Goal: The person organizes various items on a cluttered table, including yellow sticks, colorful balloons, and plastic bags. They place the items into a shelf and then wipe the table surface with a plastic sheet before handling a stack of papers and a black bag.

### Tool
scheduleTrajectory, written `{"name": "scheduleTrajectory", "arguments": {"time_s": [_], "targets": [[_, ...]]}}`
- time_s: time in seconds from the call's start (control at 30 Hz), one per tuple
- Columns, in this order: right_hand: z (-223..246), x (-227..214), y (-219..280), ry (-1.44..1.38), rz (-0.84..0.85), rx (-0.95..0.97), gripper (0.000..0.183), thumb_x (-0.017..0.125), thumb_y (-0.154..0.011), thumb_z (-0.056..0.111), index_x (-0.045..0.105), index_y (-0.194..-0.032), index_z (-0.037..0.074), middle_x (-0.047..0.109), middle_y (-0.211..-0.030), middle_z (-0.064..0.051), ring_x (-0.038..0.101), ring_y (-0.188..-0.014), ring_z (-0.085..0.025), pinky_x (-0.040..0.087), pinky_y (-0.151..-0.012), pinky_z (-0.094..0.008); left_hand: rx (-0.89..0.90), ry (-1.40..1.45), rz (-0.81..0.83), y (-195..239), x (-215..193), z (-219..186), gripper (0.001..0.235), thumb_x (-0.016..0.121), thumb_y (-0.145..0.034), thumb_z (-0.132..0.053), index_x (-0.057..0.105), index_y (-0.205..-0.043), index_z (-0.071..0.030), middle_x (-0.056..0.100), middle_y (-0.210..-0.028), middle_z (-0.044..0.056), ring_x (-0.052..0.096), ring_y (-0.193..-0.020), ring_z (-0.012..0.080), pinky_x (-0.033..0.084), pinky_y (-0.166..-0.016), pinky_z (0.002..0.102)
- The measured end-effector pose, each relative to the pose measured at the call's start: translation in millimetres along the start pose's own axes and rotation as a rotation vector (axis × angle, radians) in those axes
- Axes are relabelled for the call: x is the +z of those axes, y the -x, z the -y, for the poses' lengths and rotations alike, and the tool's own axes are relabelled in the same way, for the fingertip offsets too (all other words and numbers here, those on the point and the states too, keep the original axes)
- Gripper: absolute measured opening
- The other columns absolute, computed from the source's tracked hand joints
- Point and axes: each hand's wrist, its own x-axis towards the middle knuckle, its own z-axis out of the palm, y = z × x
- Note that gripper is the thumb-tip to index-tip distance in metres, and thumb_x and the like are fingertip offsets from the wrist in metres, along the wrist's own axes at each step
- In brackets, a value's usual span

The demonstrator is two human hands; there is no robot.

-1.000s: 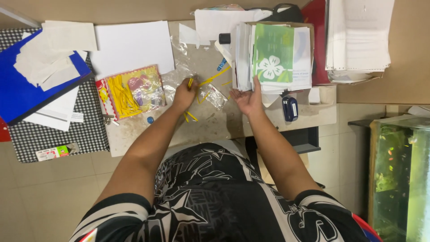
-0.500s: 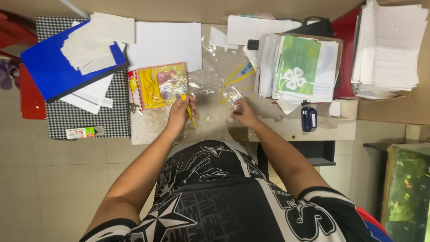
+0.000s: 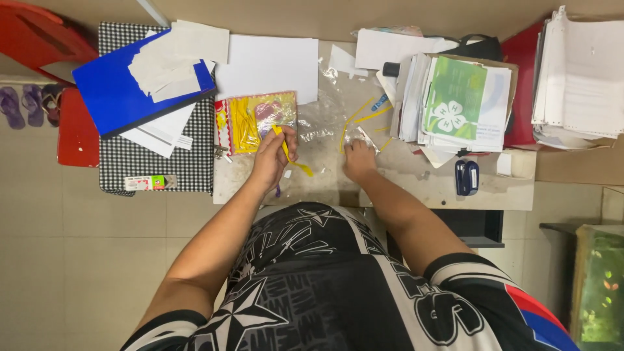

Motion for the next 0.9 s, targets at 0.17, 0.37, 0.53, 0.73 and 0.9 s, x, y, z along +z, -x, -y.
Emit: {"name": "scheduleTrajectory", "arguments": {"time_s": [0.17,0.37,0.53,0.73,0.9], "targets": [[8,6,10,-0.004,-0.052,0.042,0.036,0.066,-0.077,0.017,0.069,-0.112,0.009,0.066,-0.121,-0.014,0.061,-0.115,-0.033,0.048,-0.092,-0.055,0.006,-0.053,0.016,0,-11,3,0.026,0.042,-0.112,-0.021,0.06,-0.117,-0.003,0.058,-0.091,0.006,0.051,-0.08,0.016,0.044,-0.074,0.031],[41,-148,34,-0.416,0.059,-0.014,0.022,0.07,-0.083,0.018,0.074,-0.104,0.012,0.074,-0.099,-0.015,0.071,-0.088,-0.035,0.055,-0.082,-0.049,0.082,-0.47,0.066,-18,-19,16,0.037,0.04,-0.114,-0.03,0.063,-0.11,-0.001,0.067,-0.091,0.007,0.063,-0.084,0.0161,0.053,-0.081,0.031],[62,-259,54,-0.632,0.114,-0.145,0.018,0.074,-0.085,0.023,0.076,-0.101,0.015,0.075,-0.088,-0.012,0.073,-0.077,-0.032,0.056,-0.072,-0.044,0.098,-0.605,0.218,-28,39,33,0.035,0.043,-0.111,-0.028,0.065,-0.109,0.0,0.072,-0.1,0.008,0.069,-0.095,0.0169,0.057,-0.089,0.033],[55,-244,45,-0.772,-0.098,-0.054,0.018,0.077,-0.086,0.019,0.073,-0.099,0.009,0.075,-0.085,-0.012,0.073,-0.074,-0.028,0.056,-0.065,-0.037,-0.048,-0.575,0.016,-28,73,51,0.031,0.04,-0.108,-0.031,0.06,-0.105,-0.006,0.06,-0.077,0.002,0.053,-0.059,0.0126,0.044,-0.054,0.029],[43,-209,42,-1.209,-0.055,0.043,0.016,0.071,-0.092,0.009,0.069,-0.106,0.002,0.073,-0.08,-0.002,0.069,-0.07,-0.008,0.052,-0.061,-0.024,-0.034,-0.803,0.14,-27,34,76,0.044,0.04,-0.112,-0.039,0.06,-0.091,-0.006,0.056,-0.071,-0.002,0.052,-0.062,0.0075,0.044,-0.058,0.025]]}}
